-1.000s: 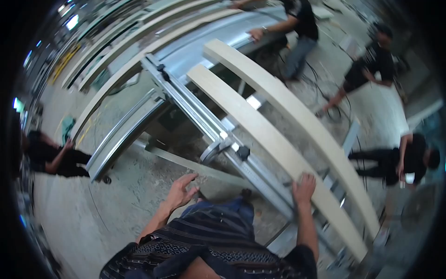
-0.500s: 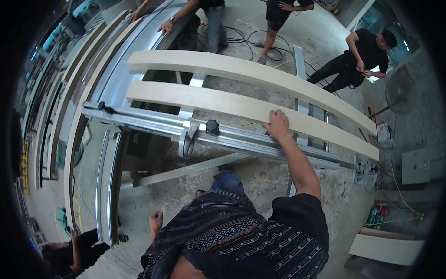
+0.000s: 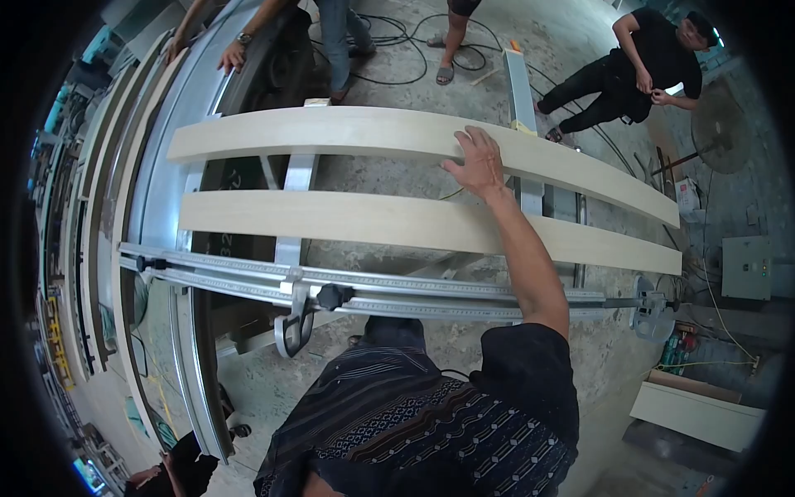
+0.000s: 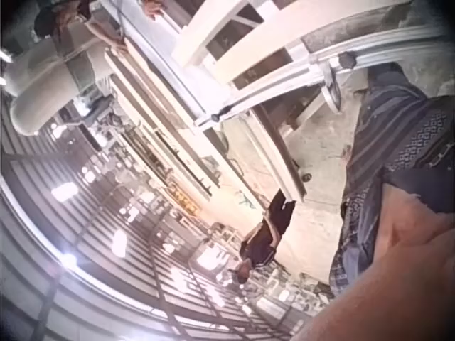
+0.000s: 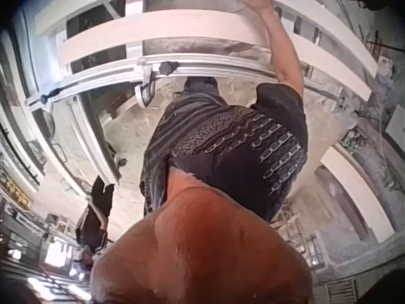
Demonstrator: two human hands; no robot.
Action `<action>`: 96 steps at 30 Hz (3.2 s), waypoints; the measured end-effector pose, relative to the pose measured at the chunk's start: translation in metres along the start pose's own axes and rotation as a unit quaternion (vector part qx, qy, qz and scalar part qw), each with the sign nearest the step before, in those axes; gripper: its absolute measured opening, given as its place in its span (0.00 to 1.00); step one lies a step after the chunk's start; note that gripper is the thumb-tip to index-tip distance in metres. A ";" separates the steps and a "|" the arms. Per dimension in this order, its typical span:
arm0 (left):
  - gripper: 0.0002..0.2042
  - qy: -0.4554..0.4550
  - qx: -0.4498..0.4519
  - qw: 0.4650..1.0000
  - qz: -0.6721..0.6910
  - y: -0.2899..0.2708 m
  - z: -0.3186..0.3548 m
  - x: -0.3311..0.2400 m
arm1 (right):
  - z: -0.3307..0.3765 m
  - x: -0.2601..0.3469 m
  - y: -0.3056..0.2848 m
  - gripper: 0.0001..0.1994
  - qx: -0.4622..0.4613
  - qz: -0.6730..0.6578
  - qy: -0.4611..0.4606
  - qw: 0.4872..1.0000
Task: Positioning and securing curved wooden planks into an assembly jig on a factory production floor.
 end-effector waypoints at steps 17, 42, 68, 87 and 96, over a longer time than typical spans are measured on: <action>0.22 0.404 -0.120 0.897 0.133 -0.006 0.195 -0.449 | -0.045 -0.050 0.009 0.64 0.202 0.052 -0.017 0.978; 0.17 0.572 0.062 0.817 -0.037 -0.012 0.159 -0.423 | -0.022 -0.017 0.014 0.73 0.210 0.168 0.103 0.958; 0.18 0.500 0.193 0.844 -0.022 -0.027 0.183 -0.417 | -0.019 -0.020 0.015 0.72 0.242 0.141 0.163 0.946; 0.26 0.438 0.259 0.861 0.026 -0.041 0.188 -0.427 | -0.023 -0.015 -0.001 0.74 0.245 0.143 0.168 0.944; 0.30 0.398 0.283 0.861 0.143 -0.089 0.173 -0.366 | -0.021 -0.008 -0.005 0.73 0.266 0.155 0.183 0.934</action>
Point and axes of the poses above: each hand's wrist, its own z-axis away from the middle knuckle, its own y-axis out of the palm, x = y × z, the point moved 2 cm from there along -z, towards the middle knuckle, and after that the axes turned 2 degrees about -y, right-handed, at the moved point
